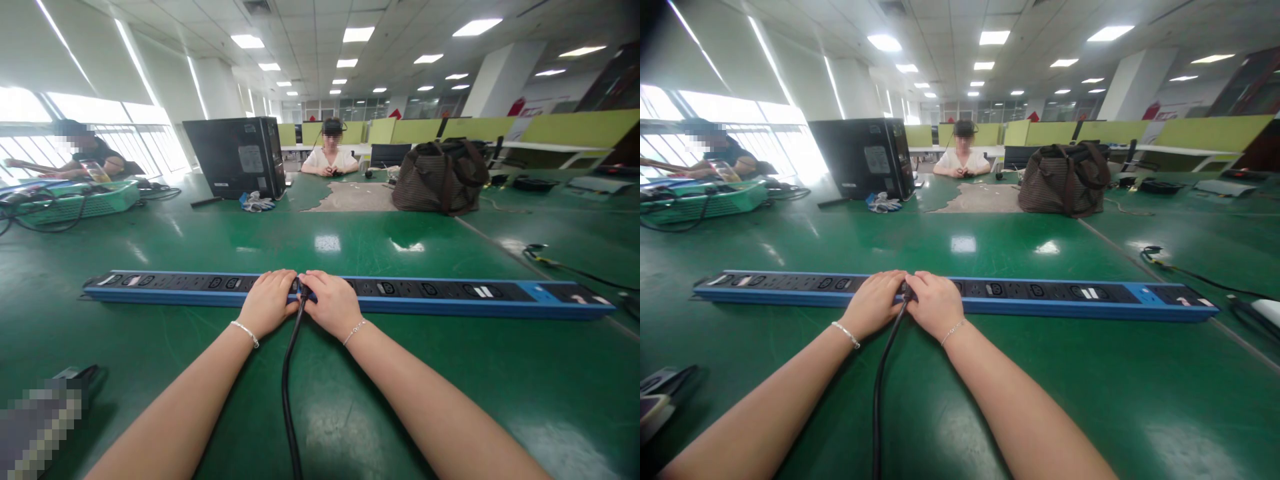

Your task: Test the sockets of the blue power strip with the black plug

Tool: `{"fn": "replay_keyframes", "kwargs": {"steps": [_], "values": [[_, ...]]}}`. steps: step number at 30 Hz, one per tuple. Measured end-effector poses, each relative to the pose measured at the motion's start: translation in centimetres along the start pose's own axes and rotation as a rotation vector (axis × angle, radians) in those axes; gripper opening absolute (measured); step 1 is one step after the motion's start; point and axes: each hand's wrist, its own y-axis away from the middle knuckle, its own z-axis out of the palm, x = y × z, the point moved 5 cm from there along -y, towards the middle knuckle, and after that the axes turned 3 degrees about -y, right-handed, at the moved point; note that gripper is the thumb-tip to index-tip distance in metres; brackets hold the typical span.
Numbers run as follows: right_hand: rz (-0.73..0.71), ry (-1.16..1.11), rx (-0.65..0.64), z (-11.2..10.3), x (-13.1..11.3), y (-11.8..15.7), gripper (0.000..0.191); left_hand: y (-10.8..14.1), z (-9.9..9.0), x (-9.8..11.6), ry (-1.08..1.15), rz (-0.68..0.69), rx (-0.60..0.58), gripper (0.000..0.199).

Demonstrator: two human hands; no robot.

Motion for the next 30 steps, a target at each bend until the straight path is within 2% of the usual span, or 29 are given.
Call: {"fn": "replay_keyframes", "kwargs": {"steps": [6,14,23,30], "values": [[0.068,0.041,-0.021,-0.16,-0.04,-0.38,0.034,0.05,-0.14,0.27,-0.033,0.038,0.044,0.048],[0.073,0.016,-0.023,0.17,0.24,-0.20,0.033,-0.07,-0.27,0.53,-0.116,0.029,0.099,0.041],[0.068,0.030,0.001,0.44,0.44,-0.24,0.037,-0.32,-0.41,0.92,-0.113,0.013,0.091,0.043],[0.127,0.041,-0.009,0.50,0.88,-0.32,0.032,-0.42,-0.26,0.74,-0.110,-0.002,0.082,0.047]]}}
